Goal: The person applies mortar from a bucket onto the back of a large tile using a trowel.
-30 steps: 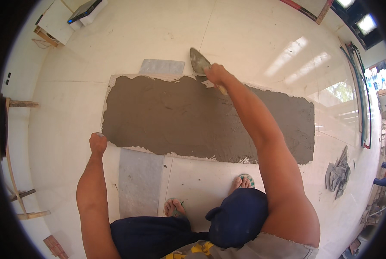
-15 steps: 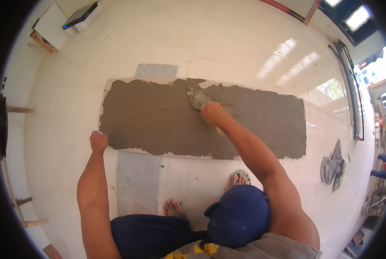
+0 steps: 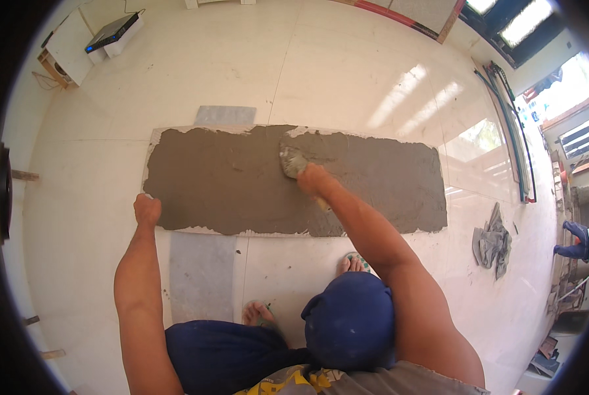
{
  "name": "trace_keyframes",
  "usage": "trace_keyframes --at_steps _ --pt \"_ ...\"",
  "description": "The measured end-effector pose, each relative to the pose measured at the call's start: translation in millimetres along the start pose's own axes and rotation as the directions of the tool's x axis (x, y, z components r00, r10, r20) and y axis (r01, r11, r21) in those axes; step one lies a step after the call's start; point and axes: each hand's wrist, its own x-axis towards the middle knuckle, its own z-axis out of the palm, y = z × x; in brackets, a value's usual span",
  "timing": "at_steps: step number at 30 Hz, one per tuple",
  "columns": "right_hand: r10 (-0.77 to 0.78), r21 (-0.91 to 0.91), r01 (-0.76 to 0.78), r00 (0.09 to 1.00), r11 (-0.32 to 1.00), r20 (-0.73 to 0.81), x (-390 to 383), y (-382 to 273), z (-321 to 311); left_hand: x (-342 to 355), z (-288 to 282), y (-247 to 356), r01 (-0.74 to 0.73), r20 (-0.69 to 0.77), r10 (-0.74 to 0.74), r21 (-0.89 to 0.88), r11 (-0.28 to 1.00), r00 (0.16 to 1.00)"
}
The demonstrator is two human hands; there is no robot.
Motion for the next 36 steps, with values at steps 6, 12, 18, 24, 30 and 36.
trace_keyframes --at_steps 6,12,18,24,30,36 --pt "0.042 0.258 -0.073 0.991 0.963 0.126 -34.3 -57.7 -16.7 -2.0 -12.9 -9.8 0.044 -0.022 -0.044 0.004 0.999 0.999" --pt "-0.325 -0.371 0.330 0.943 0.868 0.079 -27.9 -96.9 36.3 -4.4 -30.1 -44.7 0.180 0.049 -0.181 0.023 0.983 0.982" --pt "-0.378 -0.461 0.383 0.920 0.801 0.108 23.9 -112.1 31.2 -16.5 -37.7 -65.5 0.246 0.047 -0.246 0.012 0.969 0.968" --pt "-0.257 -0.469 0.193 0.964 0.862 -0.075 59.8 -89.4 2.7 -14.4 -32.7 -84.3 0.260 0.023 -0.261 0.029 0.965 0.965" --pt "0.041 -0.365 -0.129 0.970 0.922 -0.240 40.8 -16.5 -21.2 -7.8 -26.5 -74.8 0.233 0.025 -0.234 0.023 0.972 0.972" --pt "0.056 -0.286 -0.143 0.955 0.947 -0.293 11.0 54.5 -23.0 0.5 -13.3 -68.2 0.194 0.054 -0.193 -0.014 0.981 0.980"
